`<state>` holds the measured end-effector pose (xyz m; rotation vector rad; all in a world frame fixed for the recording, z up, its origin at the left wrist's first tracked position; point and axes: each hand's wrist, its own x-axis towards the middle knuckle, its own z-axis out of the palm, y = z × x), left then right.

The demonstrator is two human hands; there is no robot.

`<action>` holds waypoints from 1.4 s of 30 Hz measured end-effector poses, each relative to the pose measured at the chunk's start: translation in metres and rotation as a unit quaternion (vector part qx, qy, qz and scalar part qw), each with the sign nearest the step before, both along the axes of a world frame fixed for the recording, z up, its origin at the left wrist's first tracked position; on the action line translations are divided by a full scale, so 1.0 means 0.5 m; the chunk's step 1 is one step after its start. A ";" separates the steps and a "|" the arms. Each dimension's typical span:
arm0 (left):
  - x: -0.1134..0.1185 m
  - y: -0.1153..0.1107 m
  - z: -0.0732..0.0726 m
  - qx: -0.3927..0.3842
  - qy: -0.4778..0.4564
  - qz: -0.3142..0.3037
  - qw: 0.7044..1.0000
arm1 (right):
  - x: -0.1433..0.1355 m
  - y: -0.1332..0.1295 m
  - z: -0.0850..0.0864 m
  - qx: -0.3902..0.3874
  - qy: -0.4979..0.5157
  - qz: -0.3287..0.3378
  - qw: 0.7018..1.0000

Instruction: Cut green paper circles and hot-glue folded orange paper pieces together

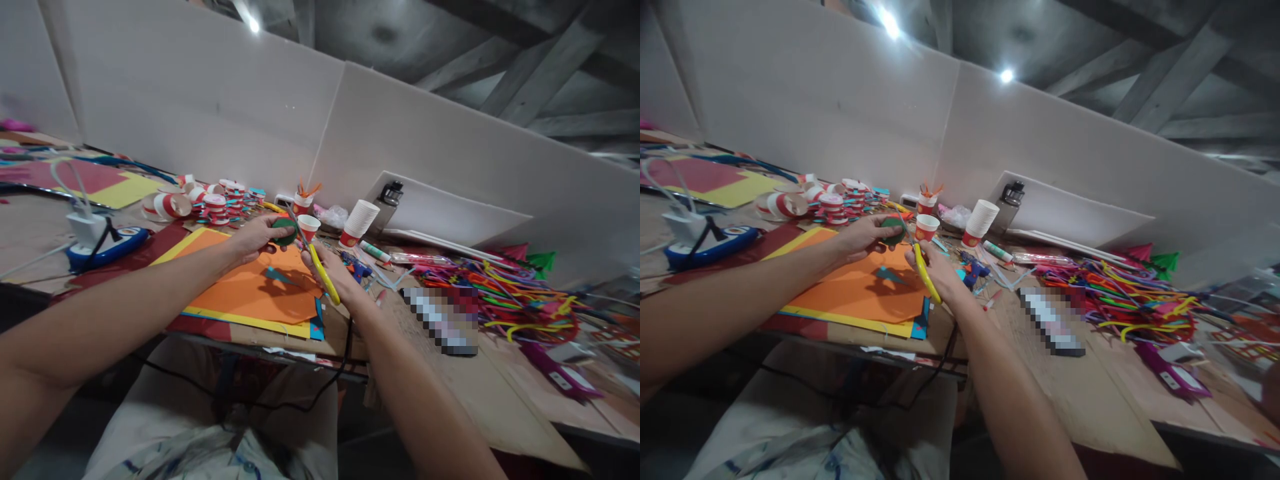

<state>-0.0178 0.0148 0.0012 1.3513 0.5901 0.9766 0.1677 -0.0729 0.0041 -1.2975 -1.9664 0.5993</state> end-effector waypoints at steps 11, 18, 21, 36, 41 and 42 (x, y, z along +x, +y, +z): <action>-0.003 -0.005 0.012 -0.010 0.009 -0.002 1.000 | 0.003 -0.001 0.002 -0.021 0.002 -0.006 1.000; -0.008 0.001 0.011 -0.004 0.017 -0.014 1.000 | 0.005 -0.002 0.006 0.014 -0.022 0.009 1.000; -0.008 0.003 0.011 0.000 0.024 -0.015 1.000 | 0.006 -0.002 0.004 0.012 -0.020 0.003 1.000; -0.009 0.013 0.007 -0.017 -0.011 0.003 1.000 | 0.009 0.001 -0.001 0.006 -0.030 -0.014 0.999; -0.005 0.012 0.002 0.002 0.008 0.005 1.000 | 0.007 0.004 -0.001 0.024 -0.043 -0.010 0.999; -0.005 0.011 0.001 0.003 0.012 0.006 1.000 | 0.006 0.004 0.000 0.018 -0.042 -0.012 0.999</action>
